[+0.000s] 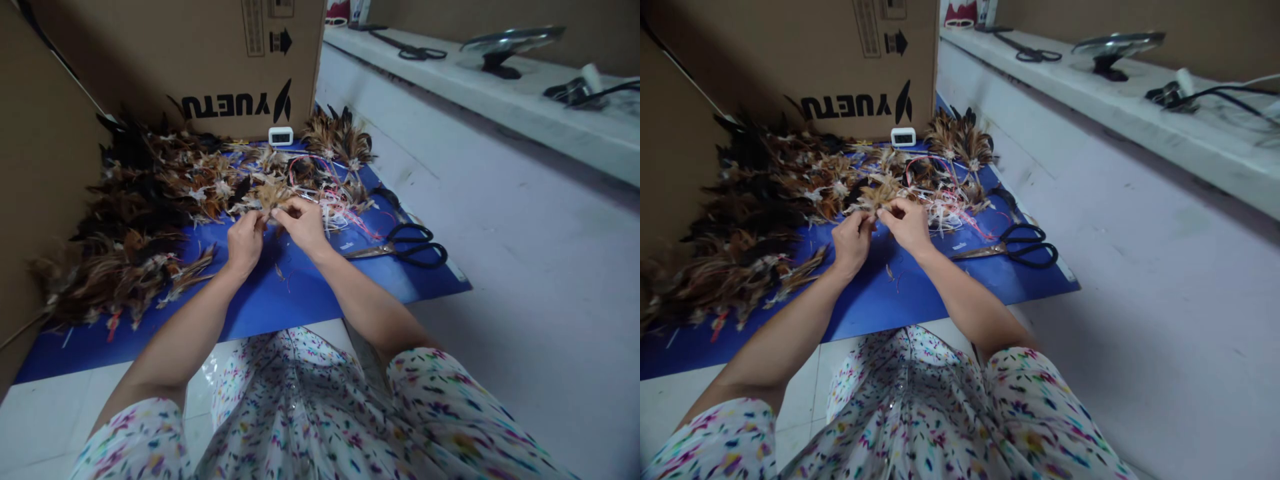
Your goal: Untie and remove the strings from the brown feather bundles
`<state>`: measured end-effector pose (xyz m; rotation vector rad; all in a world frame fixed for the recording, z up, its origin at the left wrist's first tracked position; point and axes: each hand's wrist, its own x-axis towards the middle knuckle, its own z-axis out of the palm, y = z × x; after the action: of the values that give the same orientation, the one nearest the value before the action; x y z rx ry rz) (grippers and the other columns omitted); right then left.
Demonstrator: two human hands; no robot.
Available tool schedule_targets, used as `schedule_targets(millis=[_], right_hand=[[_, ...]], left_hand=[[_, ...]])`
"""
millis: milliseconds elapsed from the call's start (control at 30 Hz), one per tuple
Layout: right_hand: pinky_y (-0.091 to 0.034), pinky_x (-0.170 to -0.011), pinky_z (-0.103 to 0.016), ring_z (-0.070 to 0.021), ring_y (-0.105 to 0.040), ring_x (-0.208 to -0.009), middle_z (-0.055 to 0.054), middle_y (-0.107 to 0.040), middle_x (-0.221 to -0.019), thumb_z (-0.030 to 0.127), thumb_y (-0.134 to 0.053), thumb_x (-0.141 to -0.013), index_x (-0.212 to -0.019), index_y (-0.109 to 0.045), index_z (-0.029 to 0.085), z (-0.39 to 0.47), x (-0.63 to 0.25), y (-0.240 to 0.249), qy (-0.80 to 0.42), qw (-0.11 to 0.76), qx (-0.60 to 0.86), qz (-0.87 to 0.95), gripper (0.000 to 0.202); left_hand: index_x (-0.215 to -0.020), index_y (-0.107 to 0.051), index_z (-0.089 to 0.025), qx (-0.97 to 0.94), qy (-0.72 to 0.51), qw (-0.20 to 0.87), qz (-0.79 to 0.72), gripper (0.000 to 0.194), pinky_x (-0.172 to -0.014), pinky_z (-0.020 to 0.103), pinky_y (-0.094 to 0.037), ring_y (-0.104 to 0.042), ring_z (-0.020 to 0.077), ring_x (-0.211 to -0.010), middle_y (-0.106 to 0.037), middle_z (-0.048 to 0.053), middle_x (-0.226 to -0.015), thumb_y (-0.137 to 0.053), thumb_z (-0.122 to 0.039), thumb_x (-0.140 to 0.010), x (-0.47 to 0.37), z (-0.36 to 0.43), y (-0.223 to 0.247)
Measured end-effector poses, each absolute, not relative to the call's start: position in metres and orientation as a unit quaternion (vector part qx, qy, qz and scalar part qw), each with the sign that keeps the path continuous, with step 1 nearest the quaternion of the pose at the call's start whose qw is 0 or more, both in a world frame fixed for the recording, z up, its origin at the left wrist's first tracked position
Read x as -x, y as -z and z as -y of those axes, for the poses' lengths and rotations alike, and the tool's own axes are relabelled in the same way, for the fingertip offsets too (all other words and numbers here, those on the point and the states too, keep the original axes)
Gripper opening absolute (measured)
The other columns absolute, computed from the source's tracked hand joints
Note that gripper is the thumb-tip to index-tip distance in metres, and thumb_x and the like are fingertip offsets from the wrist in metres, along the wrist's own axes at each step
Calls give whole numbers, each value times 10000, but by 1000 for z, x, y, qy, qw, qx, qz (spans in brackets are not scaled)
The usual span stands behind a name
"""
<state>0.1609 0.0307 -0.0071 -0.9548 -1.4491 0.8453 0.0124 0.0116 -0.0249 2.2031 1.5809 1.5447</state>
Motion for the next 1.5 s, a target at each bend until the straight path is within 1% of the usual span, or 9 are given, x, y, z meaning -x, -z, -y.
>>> schedule_targets(millis=[300, 567, 800, 900, 1033, 1267, 1367, 1467, 1500], right_hand=[[-442, -600, -252, -100, -519, -599, 32, -605, -669, 385, -711, -761, -736, -632, 191, -28, -161, 3, -383, 565, 396, 614, 211], [-404, -616, -256, -96, -473, -611, 35, -554, -635, 589, -627, -848, -727, -632, 192, -27, -171, -12, -323, 601, 413, 604, 416], [-398, -631, -257, -100, -486, -630, 33, -574, -648, 404, -626, -865, -725, -640, 189, -34, -179, -12, -305, 615, 413, 598, 257], [-417, -648, -258, -101, -512, -632, 30, -614, -672, 326, -631, -844, -748, -656, 187, -40, -182, -10, -314, 595, 429, 603, 171], [-456, -689, -268, -115, -558, -664, 17, -662, -724, 191, -641, -779, -767, -674, 180, -46, -184, -3, -318, 542, 445, 638, 36], [-458, -754, -294, -140, -589, -730, -32, -696, -849, 11, -570, -741, -818, -735, 170, -40, -186, -1, -201, 403, 477, 755, 241], [-451, -745, -304, -152, -593, -732, -39, -683, -835, 47, -593, -773, -823, -739, 174, -35, -184, -4, -183, 333, 480, 791, 200], [-448, -734, -322, -184, -605, -776, -61, -676, -848, 213, -707, -820, -800, -728, 180, -28, -180, -3, -161, 245, 485, 824, 44], [-448, -736, -329, -200, -612, -808, -76, -680, -871, 267, -742, -818, -801, -725, 179, -27, -178, -3, -145, 220, 489, 831, 91]], left_hand=[[-712, -606, -202, -676, -541, 90, -491, 254, -599, 249, -406, -532, 126, -522, -575, -22, -553, -584, -314, -938, -13, -10, 21], [-687, -565, -204, -600, -618, 292, -415, 451, -439, 225, -370, -456, 82, -404, -575, -35, -543, -667, -616, -838, -10, -21, 22], [-670, -525, -198, -523, -671, 376, -368, 512, -413, 199, -357, -444, 51, -389, -584, -48, -552, -802, -628, -695, -12, -24, 18], [-670, -479, -200, -486, -687, 400, -364, 514, -402, 191, -348, -430, 45, -381, -577, -59, -547, -824, -580, -699, -12, -25, 14], [-676, -440, -198, -443, -704, 419, -364, 440, -391, 179, -342, -415, 40, -380, -560, -65, -549, -796, -417, -808, -12, -25, 9], [-696, -458, -202, -421, -715, 420, -369, 377, -385, 172, -339, -415, 38, -393, -537, -69, -561, -756, -365, -861, -8, -26, 5], [-694, -464, -203, -416, -717, 408, -382, 379, -385, 174, -343, -416, 35, -398, -534, -68, -573, -756, -381, -859, -6, -27, 5], [-689, -465, -204, -417, -718, 401, -387, 370, -383, 182, -346, -412, 37, -397, -533, -65, -580, -743, -367, -871, -5, -28, 6], [-689, -467, -205, -417, -718, 402, -386, 364, -383, 184, -345, -414, 39, -397, -533, -63, -578, -738, -358, -876, -5, -28, 6]])
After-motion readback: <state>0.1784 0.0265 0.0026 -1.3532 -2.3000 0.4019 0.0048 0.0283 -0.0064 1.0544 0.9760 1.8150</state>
